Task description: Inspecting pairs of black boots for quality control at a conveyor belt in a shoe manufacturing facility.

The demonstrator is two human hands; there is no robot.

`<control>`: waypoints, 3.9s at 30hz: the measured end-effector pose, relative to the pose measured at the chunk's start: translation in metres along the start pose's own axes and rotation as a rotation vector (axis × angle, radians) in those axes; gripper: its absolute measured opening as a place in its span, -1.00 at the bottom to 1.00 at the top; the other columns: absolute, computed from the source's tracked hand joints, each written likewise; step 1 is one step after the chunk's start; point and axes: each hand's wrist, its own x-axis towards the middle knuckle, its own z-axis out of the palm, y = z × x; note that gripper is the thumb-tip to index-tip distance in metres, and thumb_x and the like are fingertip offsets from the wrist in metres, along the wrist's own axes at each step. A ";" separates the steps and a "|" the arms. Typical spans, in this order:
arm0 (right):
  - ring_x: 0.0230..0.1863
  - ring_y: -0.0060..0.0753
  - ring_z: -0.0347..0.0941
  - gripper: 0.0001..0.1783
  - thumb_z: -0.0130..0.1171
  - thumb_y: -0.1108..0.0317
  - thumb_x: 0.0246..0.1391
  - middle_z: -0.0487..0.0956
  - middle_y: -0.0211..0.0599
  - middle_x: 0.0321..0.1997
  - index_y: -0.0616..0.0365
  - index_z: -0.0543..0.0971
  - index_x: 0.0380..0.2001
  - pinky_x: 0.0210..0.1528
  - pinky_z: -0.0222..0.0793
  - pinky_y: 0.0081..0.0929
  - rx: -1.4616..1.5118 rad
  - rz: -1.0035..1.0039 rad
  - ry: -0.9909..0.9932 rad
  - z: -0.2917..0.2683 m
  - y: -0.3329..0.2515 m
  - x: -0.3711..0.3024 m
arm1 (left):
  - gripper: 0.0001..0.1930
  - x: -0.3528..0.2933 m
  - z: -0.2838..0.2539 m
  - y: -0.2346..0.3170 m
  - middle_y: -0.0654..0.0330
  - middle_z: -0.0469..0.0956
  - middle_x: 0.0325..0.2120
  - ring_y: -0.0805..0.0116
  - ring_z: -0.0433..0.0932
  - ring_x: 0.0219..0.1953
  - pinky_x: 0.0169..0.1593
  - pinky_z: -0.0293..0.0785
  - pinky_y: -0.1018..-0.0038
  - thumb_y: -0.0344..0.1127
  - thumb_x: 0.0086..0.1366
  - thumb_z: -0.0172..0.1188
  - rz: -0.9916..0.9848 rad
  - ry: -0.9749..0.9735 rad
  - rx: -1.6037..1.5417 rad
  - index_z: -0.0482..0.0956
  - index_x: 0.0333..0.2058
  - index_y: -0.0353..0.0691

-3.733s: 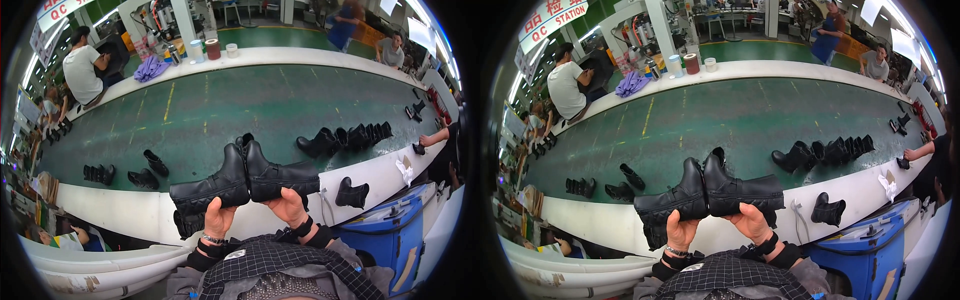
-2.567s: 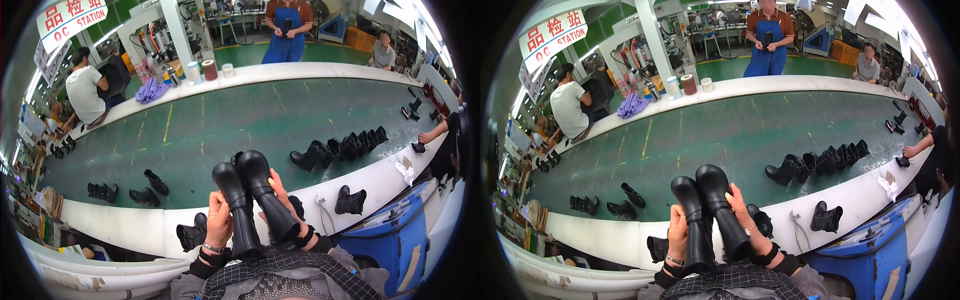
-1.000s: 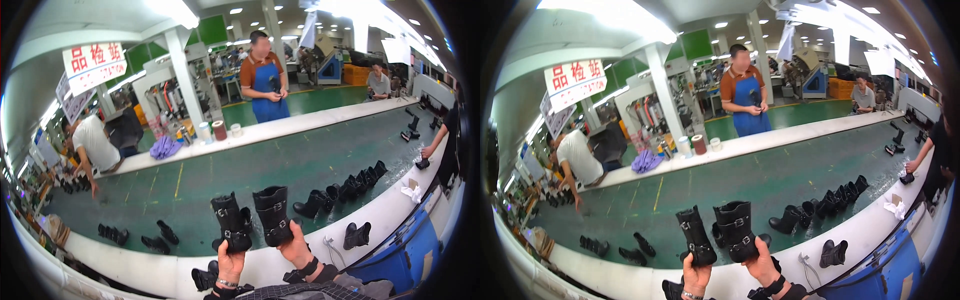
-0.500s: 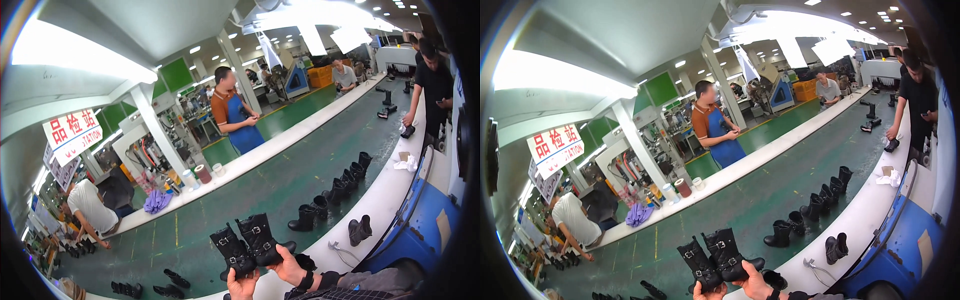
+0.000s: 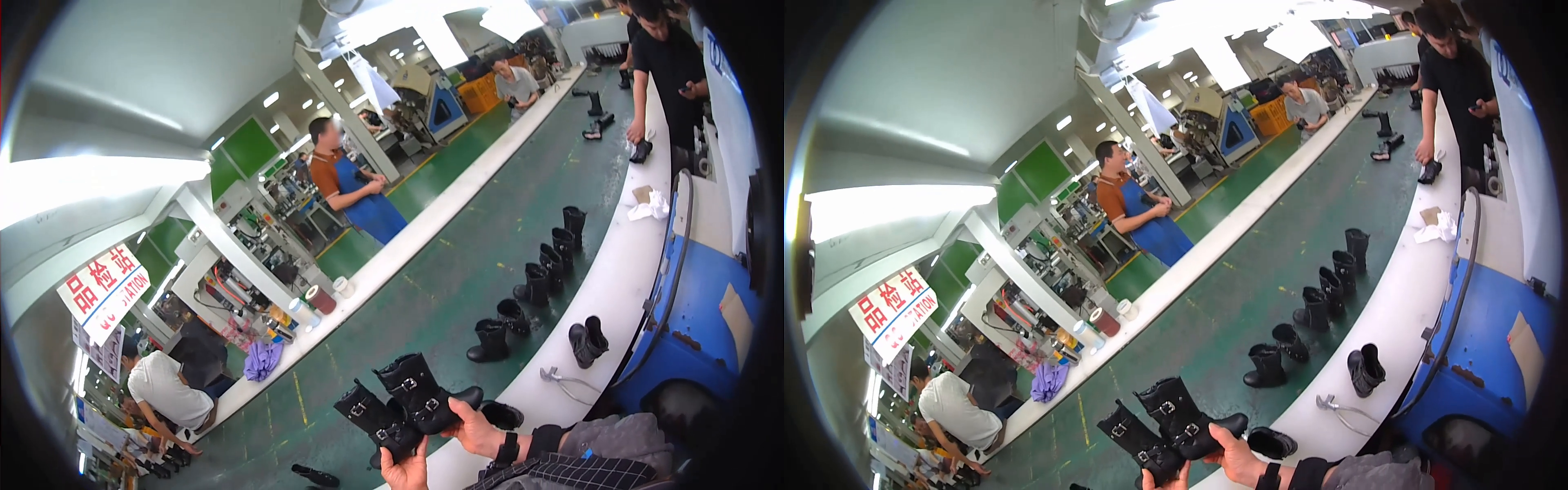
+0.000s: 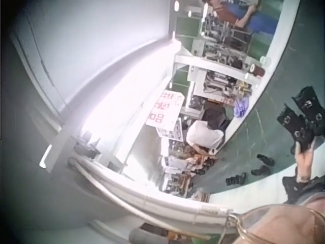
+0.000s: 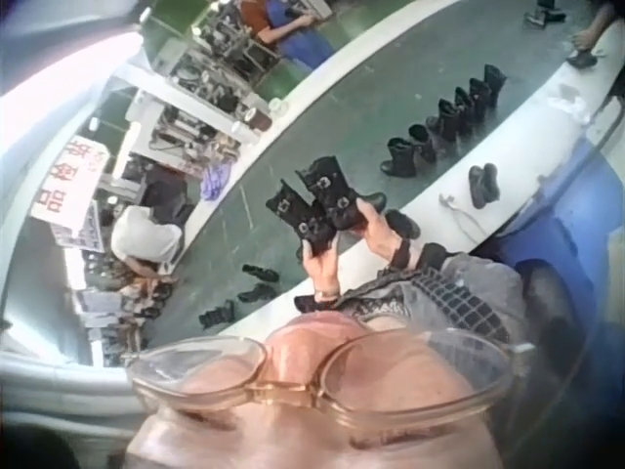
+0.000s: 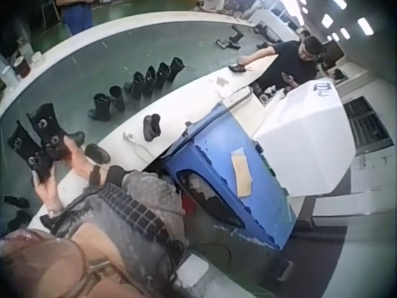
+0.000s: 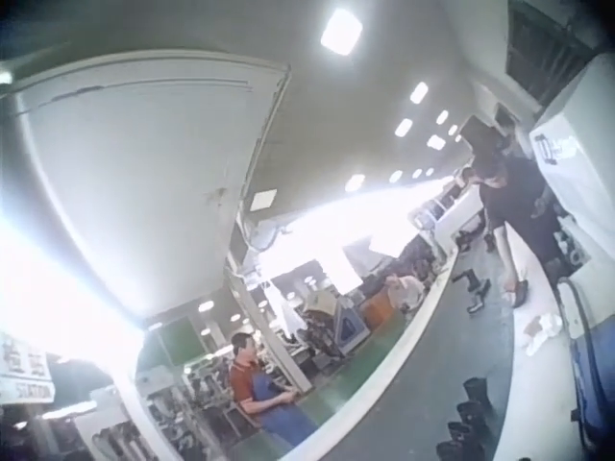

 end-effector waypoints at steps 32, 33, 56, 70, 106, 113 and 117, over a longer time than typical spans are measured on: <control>-0.10 -0.51 0.48 -0.53 0.11 -0.04 0.14 0.56 -0.38 -0.12 0.08 0.47 -0.06 -0.14 0.47 -0.42 0.015 0.055 -0.058 -0.001 0.017 0.013 | -0.48 -0.007 -0.018 0.003 0.09 0.40 0.11 0.00 0.30 0.21 0.22 0.14 -0.27 -0.17 0.20 0.20 0.119 0.142 -0.007 0.36 0.13 -0.09; -0.10 -0.51 0.48 -0.54 0.11 -0.04 0.14 0.56 -0.39 -0.12 0.08 0.47 -0.06 -0.14 0.47 -0.42 0.011 0.060 -0.058 -0.001 0.018 0.013 | -0.48 -0.008 -0.019 0.004 0.09 0.40 0.11 0.00 0.30 0.20 0.22 0.15 -0.27 -0.17 0.20 0.20 0.127 0.145 -0.003 0.36 0.13 -0.09; -0.12 -0.47 0.51 -0.51 0.05 -0.05 0.18 0.58 -0.34 -0.10 0.10 0.47 -0.02 -0.19 0.49 -0.44 -0.062 0.119 -0.186 0.019 -0.039 0.000 | -0.53 -0.014 -0.016 0.003 0.09 0.35 0.19 0.05 0.21 0.28 0.32 -0.03 -0.15 -0.17 0.33 0.00 0.012 0.031 -0.075 0.34 0.17 -0.20; 0.18 -0.27 0.36 -0.20 0.18 -0.21 -0.01 0.41 -0.26 0.22 0.02 0.34 0.21 0.28 0.21 -0.25 0.172 0.132 -0.452 0.058 -0.095 -0.014 | -0.50 0.001 -0.039 0.004 0.10 0.35 0.18 0.05 0.22 0.27 0.30 -0.02 -0.17 -0.09 0.30 0.00 -0.041 0.016 -0.044 0.35 0.16 -0.18; -0.58 -0.56 0.52 -0.51 0.04 -0.28 0.05 0.60 -0.52 -0.45 -0.10 0.56 -0.35 -0.77 0.29 -0.61 0.179 -0.103 -0.249 0.080 -0.228 0.174 | -0.59 0.024 -0.030 -0.007 0.14 0.47 0.05 0.10 0.37 0.13 0.25 0.16 -0.05 -0.18 0.17 0.22 -0.103 0.202 0.017 0.49 0.01 -0.10; -0.56 -0.57 0.51 -0.50 0.07 -0.30 0.03 0.59 -0.53 -0.47 -0.09 0.56 -0.36 -0.74 0.26 -0.63 0.151 -0.094 -0.168 0.070 -0.224 0.180 | -0.44 0.022 -0.040 -0.012 0.01 0.45 0.03 -0.13 0.45 0.05 0.03 0.36 -0.35 -0.05 0.21 0.16 -0.126 0.237 -0.151 0.32 0.15 -0.09; -0.60 -0.52 0.46 -0.45 0.06 -0.33 0.01 0.57 -0.50 -0.52 -0.05 0.56 -0.38 -0.73 0.22 -0.62 0.148 -0.077 -0.146 0.069 -0.221 0.170 | -0.46 0.018 -0.040 -0.008 0.02 0.45 0.03 -0.13 0.47 0.04 0.01 0.38 -0.34 -0.07 0.21 0.17 -0.118 0.211 -0.167 0.34 0.14 -0.07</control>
